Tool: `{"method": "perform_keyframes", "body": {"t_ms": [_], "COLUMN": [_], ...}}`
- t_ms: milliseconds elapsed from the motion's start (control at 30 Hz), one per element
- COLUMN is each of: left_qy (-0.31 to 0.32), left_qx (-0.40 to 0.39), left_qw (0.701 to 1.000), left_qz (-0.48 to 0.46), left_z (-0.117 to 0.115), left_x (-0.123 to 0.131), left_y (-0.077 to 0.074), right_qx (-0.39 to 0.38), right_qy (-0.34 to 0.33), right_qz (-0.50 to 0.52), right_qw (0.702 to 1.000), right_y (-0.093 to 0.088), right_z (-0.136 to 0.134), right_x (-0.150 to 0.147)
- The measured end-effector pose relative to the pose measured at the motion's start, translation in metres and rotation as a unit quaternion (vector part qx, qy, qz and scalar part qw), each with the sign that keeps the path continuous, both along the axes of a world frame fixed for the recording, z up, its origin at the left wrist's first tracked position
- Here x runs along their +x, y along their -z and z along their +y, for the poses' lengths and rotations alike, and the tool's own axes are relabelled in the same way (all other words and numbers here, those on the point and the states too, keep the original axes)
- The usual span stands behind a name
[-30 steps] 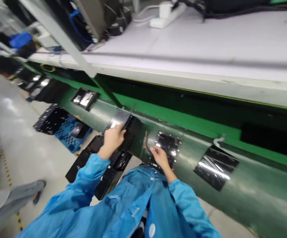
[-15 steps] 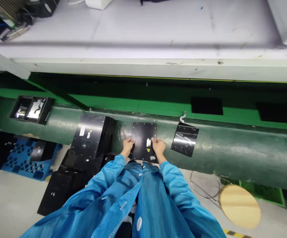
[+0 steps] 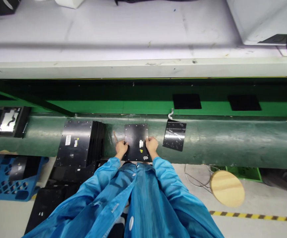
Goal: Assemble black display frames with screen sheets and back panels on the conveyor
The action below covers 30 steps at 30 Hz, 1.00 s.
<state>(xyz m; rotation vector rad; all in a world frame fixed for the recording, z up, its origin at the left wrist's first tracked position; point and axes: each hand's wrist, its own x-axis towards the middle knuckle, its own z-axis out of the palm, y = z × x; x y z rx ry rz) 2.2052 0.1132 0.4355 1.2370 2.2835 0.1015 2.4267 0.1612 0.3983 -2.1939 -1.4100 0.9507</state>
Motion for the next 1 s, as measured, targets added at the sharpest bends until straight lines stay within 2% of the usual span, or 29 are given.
{"method": "perform_keyframes", "body": {"t_ms": [133, 267, 367, 400, 467, 533, 600, 700, 767, 833, 933, 1000], "left_qy": [0.012, 0.006, 0.005, 0.001, -0.012, -0.017, -0.011, -0.021, -0.033, -0.036, -0.024, -0.008], "left_qx": [0.007, 0.004, -0.009, -0.014, -0.023, -0.023, -0.013, 0.003, 0.004, 0.0, -0.005, 0.001], "left_qw": [1.0, 1.0, 1.0, 1.0, 0.999, 0.999, 0.998, 0.995, 0.993, 0.993, 0.994, 0.993], "left_qz": [0.013, 0.029, 0.006, -0.006, -0.028, -0.044, -0.061, -0.096, -0.112, -0.114, -0.105, -0.115], "left_z": [0.001, 0.007, 0.007, 0.007, 0.007, 0.01, 0.015, 0.023, 0.027, 0.03, 0.034, 0.037], "left_x": [0.001, 0.002, -0.002, -0.003, -0.003, 0.005, 0.023, 0.061, 0.085, 0.103, 0.123, 0.139], "left_y": [0.0, -0.004, -0.003, -0.002, 0.003, 0.01, 0.017, 0.026, 0.03, 0.031, 0.025, 0.019], "right_qx": [-0.001, 0.014, 0.039, 0.052, 0.06, 0.011, -0.067, -0.137, -0.1, 0.0, 0.144, 0.186], "right_qy": [0.042, 0.039, 0.03, 0.043, 0.118, 0.202, 0.237, 0.23, 0.193, 0.132, 0.085, 0.093], "right_qz": [0.053, 0.017, -0.019, -0.052, -0.142, -0.206, -0.209, -0.139, -0.064, -0.023, -0.083, -0.116], "right_qw": [0.998, 0.999, 0.999, 0.996, 0.981, 0.957, 0.946, 0.953, 0.974, 0.991, 0.982, 0.971], "right_y": [0.003, -0.002, -0.005, -0.006, -0.006, -0.005, -0.003, 0.0, -0.004, -0.015, -0.042, -0.057], "right_z": [0.003, 0.004, 0.006, 0.007, 0.013, 0.022, 0.034, 0.049, 0.052, 0.047, 0.023, 0.001], "right_x": [-0.003, -0.008, 0.011, 0.026, 0.067, 0.113, 0.154, 0.198, 0.221, 0.247, 0.298, 0.331]}}
